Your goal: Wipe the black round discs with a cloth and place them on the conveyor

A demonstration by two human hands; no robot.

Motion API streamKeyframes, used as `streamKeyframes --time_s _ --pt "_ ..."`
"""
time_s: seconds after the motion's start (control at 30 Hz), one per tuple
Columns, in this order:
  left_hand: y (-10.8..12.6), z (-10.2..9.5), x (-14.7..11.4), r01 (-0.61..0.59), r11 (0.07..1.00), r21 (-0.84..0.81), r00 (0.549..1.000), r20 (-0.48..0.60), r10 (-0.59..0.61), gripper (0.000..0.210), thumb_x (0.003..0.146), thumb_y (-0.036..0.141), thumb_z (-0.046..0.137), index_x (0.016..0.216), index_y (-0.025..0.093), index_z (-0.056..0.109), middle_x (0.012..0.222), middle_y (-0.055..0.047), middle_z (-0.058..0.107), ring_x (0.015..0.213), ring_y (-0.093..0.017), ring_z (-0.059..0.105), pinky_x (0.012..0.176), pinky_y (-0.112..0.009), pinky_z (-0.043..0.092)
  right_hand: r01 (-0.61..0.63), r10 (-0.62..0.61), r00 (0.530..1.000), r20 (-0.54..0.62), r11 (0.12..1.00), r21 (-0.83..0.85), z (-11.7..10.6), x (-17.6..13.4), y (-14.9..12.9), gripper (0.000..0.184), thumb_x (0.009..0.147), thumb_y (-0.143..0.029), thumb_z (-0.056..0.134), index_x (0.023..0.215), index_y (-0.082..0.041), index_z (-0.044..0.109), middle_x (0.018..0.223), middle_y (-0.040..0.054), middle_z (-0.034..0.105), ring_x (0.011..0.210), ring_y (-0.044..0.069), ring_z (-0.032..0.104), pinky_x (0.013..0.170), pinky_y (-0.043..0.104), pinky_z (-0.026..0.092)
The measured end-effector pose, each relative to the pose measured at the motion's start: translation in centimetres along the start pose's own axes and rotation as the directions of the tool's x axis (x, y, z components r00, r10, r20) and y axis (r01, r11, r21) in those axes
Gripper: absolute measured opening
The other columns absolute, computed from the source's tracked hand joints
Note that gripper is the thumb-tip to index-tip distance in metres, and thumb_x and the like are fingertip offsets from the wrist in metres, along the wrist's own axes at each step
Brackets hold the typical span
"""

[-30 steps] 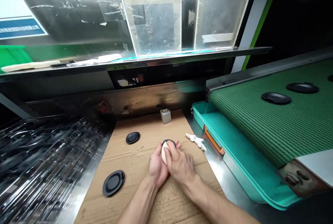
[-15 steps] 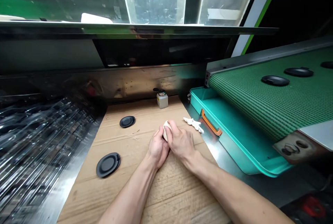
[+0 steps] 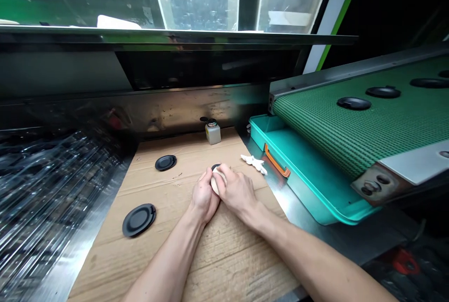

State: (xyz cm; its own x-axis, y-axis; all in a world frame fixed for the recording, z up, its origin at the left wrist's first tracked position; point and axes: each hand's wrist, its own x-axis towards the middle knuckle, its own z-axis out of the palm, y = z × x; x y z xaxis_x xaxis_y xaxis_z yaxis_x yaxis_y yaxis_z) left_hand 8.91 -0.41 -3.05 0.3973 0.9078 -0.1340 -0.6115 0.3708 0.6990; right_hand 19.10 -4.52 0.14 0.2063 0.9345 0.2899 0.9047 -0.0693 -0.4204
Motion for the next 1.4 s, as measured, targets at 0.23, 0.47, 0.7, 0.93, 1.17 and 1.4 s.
streamKeyframes --time_s 0.23,0.47,0.7,0.93,1.17,1.4 --pt "0.0 0.8 -0.1 -0.044 0.999 0.001 0.999 0.01 0.044 0.023 0.09 0.026 0.051 0.105 0.012 0.062 0.108 -0.011 0.068 0.107 -0.022 0.062 0.1 -0.039 0.046 -0.018 0.025 0.999 -0.022 0.966 0.259 0.1 0.8 1.0 0.022 0.09 -0.039 0.049 0.089 -0.025 0.066 0.082 -0.0009 0.07 0.075 0.014 0.061 0.065 0.022 0.039" --pt "0.1 0.8 -0.4 -0.008 1.0 0.009 1.0 0.0 0.008 0.024 0.089 0.027 0.053 0.103 0.011 0.064 0.107 -0.013 0.069 0.104 -0.025 0.064 0.096 -0.042 0.049 -0.051 -0.024 0.97 0.243 0.954 0.297 -0.8 1.6 3.1 0.02 0.078 -0.042 0.062 0.08 -0.024 0.069 0.073 -0.0014 0.068 0.067 0.014 0.059 0.056 0.022 0.035" --pt "0.2 1.0 -0.3 -0.008 1.0 0.015 1.0 0.017 0.008 0.023 0.091 0.025 0.049 0.102 0.011 0.064 0.11 -0.014 0.068 0.109 -0.024 0.062 0.096 -0.041 0.049 0.013 -0.035 0.996 0.08 0.964 0.265 -2.6 1.5 1.9 0.021 0.086 -0.041 0.054 0.086 -0.025 0.068 0.076 -0.002 0.068 0.07 0.013 0.059 0.06 0.023 0.034" --pt "0.2 0.7 -0.2 0.033 0.999 -0.014 0.999 0.01 -0.033 0.024 0.091 0.026 0.049 0.102 0.01 0.063 0.111 -0.015 0.067 0.108 -0.026 0.062 0.096 -0.043 0.05 0.011 -0.04 0.99 0.132 0.978 0.21 -2.0 1.9 3.0 0.023 0.084 -0.042 0.057 0.088 -0.023 0.068 0.082 0.0008 0.069 0.076 0.014 0.06 0.065 0.022 0.037" --pt "0.3 0.7 -0.2 0.061 0.998 -0.015 0.998 0.015 -0.061 0.027 0.093 0.025 0.045 0.106 0.01 0.063 0.113 -0.015 0.067 0.108 -0.024 0.062 0.095 -0.04 0.051 -0.009 0.007 1.0 -0.015 0.989 -0.149 -0.4 1.8 0.6 0.037 0.098 -0.048 0.03 0.103 -0.026 0.06 0.082 0.0029 0.069 0.075 0.019 0.063 0.065 0.026 0.036" --pt "0.2 0.5 -0.4 0.044 0.999 0.013 0.999 0.001 -0.044 0.02 0.09 0.023 0.051 0.099 0.012 0.065 0.107 -0.012 0.07 0.105 -0.023 0.063 0.093 -0.039 0.051 -0.006 -0.006 0.999 -0.037 0.949 -0.315 0.9 1.3 0.5 0.041 0.1 -0.042 0.018 0.113 -0.025 0.053 0.081 0.0073 0.067 0.071 0.02 0.063 0.066 0.027 0.037"
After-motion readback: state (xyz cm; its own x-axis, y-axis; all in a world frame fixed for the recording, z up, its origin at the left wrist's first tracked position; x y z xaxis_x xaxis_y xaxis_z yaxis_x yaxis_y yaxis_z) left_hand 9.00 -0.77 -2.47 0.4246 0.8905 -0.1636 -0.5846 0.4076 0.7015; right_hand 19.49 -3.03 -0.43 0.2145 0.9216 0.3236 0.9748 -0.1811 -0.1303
